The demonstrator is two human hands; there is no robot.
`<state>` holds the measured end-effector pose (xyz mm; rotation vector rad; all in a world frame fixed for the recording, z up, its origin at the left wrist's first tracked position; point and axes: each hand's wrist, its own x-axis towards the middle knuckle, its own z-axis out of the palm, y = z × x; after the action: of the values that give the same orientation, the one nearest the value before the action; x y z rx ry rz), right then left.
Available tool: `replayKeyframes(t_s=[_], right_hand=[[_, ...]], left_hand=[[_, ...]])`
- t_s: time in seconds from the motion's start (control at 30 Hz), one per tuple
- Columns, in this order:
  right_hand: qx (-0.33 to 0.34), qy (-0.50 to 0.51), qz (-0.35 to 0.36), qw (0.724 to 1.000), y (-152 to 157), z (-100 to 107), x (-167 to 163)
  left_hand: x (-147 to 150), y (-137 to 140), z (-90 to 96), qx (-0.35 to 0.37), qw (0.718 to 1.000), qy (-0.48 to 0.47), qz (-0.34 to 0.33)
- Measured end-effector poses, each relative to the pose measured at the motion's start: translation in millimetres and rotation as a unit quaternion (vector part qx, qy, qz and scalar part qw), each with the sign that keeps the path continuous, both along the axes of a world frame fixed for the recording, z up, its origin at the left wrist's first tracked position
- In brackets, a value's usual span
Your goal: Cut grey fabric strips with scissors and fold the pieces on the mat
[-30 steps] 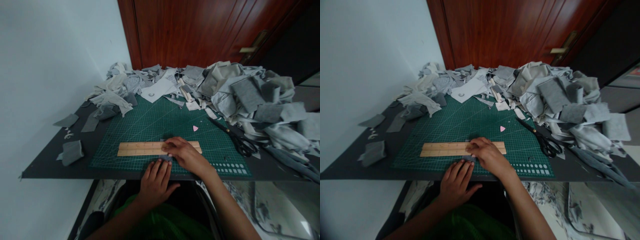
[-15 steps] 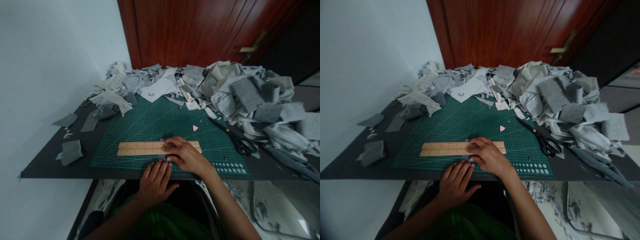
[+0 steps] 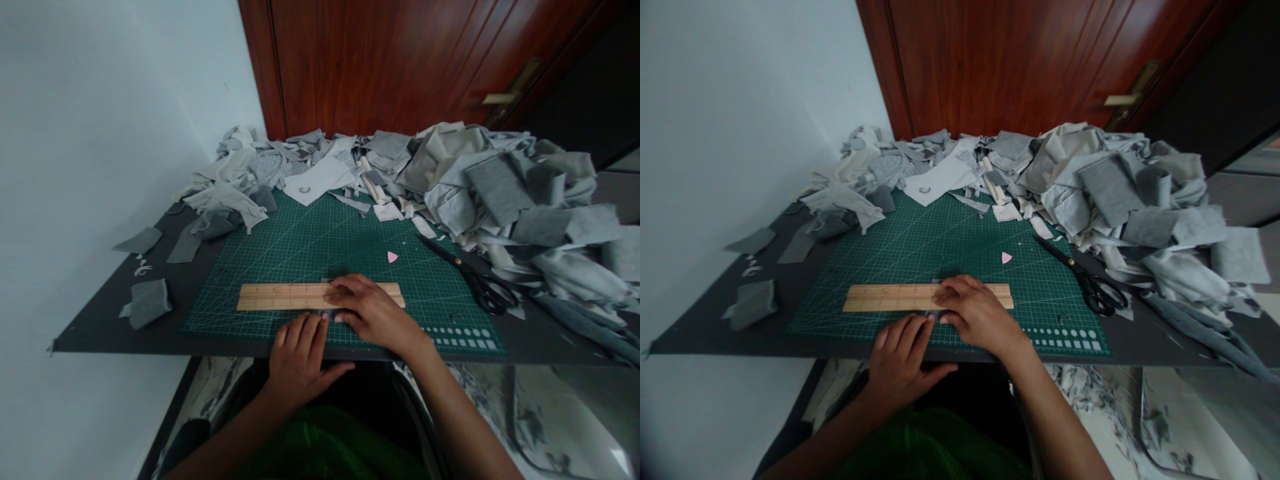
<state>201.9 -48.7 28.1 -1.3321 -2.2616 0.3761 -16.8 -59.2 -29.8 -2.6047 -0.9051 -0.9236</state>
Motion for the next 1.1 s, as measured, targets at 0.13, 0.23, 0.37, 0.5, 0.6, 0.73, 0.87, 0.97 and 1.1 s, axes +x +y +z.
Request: replayKeyframes(t_s=[0.13, 0.23, 0.37, 0.5, 0.6, 0.73, 0.87, 0.97, 1.1], right_hand=[[-0.004, 0.001, -0.004, 1.000, 0, 0, 0], [-0.006, 0.001, -0.005, 1.000, 0, 1, 0], [-0.009, 0.000, -0.003, 1.000, 0, 2, 0], [-0.010, 0.001, -0.004, 1.000, 0, 2, 0], [-0.005, 0.006, -0.003, 1.000, 0, 2, -1], [-0.004, 0.013, -0.008, 1.000, 0, 2, -2], [-0.001, 0.028, -0.010, 1.000, -1, 3, -4], [0.001, 0.042, -0.015, 0.999, -3, 4, -4], [-0.003, 0.025, -0.013, 1.000, -2, 1, -3]], left_hand=[[-3, 3, 0.6, 0.010, 1.000, -0.027, -0.011], [-3, 4, 1.7, 0.006, 0.999, -0.045, -0.016], [-2, 3, 0.5, -0.003, 0.998, -0.061, -0.018], [2, 1, -4.2, 0.045, 0.999, -0.028, -0.014], [3, -1, -5.0, 0.035, 0.999, 0.011, -0.021], [3, -1, 4.8, -0.015, 0.999, 0.026, -0.020], [8, 4, 23.0, -0.059, 0.998, 0.020, -0.006], [16, 8, 31.7, -0.094, 0.995, 0.024, 0.017], [25, 3, 31.9, -0.066, 0.996, 0.041, 0.042]])
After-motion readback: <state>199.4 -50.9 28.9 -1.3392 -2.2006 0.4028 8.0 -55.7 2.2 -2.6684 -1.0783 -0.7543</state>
